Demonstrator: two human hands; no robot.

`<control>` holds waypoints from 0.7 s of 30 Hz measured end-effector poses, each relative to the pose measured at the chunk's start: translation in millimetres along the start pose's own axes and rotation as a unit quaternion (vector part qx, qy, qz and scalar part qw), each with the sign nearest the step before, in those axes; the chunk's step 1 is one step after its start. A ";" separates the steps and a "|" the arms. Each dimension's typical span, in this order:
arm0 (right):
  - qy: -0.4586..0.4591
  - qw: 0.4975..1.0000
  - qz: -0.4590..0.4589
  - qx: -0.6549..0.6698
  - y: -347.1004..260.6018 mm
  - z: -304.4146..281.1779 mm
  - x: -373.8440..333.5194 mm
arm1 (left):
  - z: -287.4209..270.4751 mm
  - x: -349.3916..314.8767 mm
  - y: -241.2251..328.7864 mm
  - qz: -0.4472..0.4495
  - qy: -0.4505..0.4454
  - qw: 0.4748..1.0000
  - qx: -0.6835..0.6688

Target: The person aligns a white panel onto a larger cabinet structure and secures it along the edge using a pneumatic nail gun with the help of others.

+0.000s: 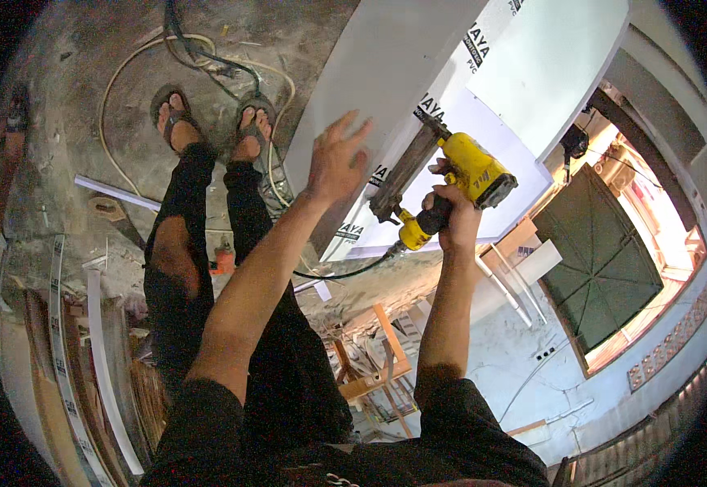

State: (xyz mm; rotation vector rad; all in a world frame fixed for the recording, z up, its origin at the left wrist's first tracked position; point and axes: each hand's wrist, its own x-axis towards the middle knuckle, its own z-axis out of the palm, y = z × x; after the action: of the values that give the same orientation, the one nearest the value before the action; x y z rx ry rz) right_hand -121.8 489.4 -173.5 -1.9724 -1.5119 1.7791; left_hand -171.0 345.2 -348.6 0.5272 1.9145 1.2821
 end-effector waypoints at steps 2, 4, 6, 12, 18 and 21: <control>0.006 1.000 0.002 0.005 2.0 -4.8 -7.3 | -1.2 14.9 -9.2 -0.002 0.010 1.000 0.021; -0.007 0.996 0.042 -0.077 3.2 -13.7 -18.5 | -2.1 36.4 -11.6 0.022 0.049 0.998 -0.045; -0.010 0.998 0.019 -0.053 10.7 -14.6 -31.4 | 1.8 61.3 7.6 0.012 0.041 0.997 -0.071; 0.007 0.997 0.003 -0.075 36.2 -7.1 -37.4 | 8.4 113.3 37.5 0.084 0.044 0.993 -0.069; 0.013 1.000 0.016 -0.015 32.5 -6.2 -35.7 | 24.1 126.3 26.9 0.135 0.035 0.990 0.014; 0.015 0.998 0.012 -0.065 33.8 -12.0 -33.3 | 26.1 125.0 26.2 0.135 0.033 0.990 0.010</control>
State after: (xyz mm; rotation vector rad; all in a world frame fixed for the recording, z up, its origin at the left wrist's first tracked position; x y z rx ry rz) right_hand -87.0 455.6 -167.4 -2.0736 -1.6397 1.6936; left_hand -231.0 457.8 -375.4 0.7850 1.9608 1.4671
